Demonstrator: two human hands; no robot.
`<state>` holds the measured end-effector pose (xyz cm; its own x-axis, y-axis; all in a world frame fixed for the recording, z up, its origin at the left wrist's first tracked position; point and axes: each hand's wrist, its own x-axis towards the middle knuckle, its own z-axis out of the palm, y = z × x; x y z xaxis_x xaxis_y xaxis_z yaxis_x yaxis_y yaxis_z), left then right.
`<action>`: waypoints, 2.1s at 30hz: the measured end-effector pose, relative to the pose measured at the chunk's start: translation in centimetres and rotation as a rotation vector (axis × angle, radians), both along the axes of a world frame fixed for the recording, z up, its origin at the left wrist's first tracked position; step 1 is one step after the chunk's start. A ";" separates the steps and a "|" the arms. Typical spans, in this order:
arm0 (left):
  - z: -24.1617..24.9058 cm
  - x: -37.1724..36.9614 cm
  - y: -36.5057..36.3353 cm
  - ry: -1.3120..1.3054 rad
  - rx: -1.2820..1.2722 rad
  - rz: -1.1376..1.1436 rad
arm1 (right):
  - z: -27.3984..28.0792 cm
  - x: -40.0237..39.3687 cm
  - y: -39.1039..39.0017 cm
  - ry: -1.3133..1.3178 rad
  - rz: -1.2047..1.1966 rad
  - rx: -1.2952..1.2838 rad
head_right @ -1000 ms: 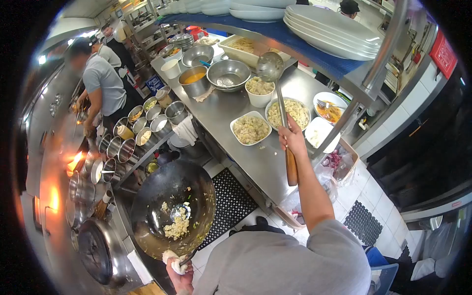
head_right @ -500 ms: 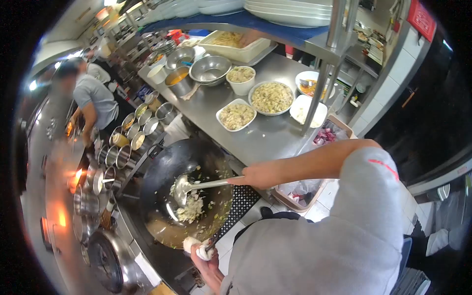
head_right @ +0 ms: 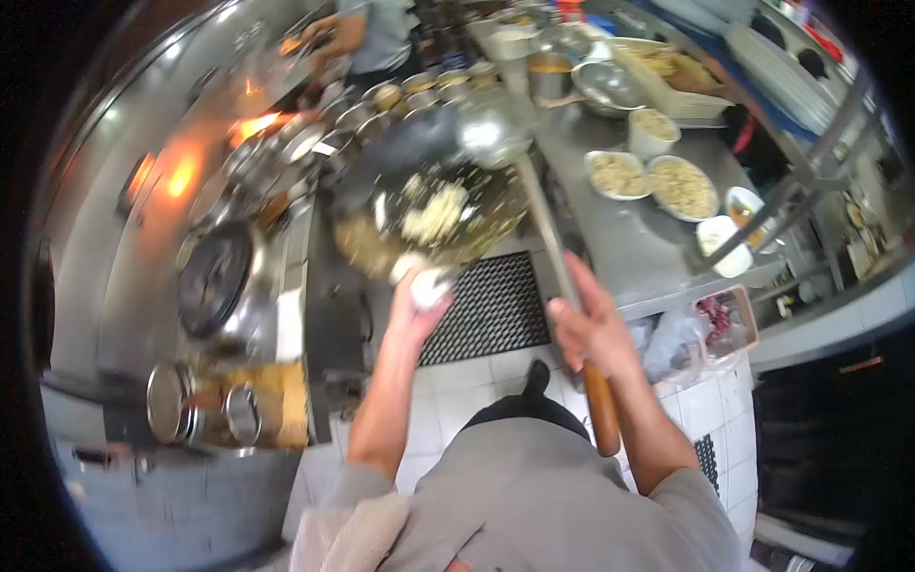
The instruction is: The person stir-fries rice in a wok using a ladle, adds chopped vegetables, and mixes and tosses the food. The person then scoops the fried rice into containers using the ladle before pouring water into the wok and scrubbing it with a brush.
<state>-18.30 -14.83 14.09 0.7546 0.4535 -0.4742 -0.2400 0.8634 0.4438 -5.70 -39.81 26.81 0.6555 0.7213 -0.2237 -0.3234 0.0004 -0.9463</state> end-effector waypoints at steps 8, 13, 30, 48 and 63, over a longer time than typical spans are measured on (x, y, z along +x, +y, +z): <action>0.1 -6.5 -4.8 -0.092 -0.133 -0.115 | 2.2 -6.3 -4.7 -0.123 -0.125 -0.056; 2.4 -7.5 -5.3 -0.042 -0.021 -0.180 | 3.5 -7.5 -4.4 -0.143 -0.081 -0.156; -13.6 -11.2 -5.0 0.171 -0.391 -0.190 | -13.7 -9.0 -7.6 1.112 0.150 0.011; -11.1 -11.7 -3.9 0.450 -0.299 -0.053 | -7.4 14.2 -9.1 -0.158 -0.432 -0.242; -11.6 -10.7 -5.1 0.461 -0.416 -0.102 | -13.3 15.9 -6.3 -0.646 -0.510 -0.423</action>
<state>-29.04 -19.90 2.51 0.4599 0.0976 -0.8826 -0.0113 0.9945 0.1040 10.21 -46.12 13.52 0.9604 0.2530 0.1167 0.2115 -0.3894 -0.8964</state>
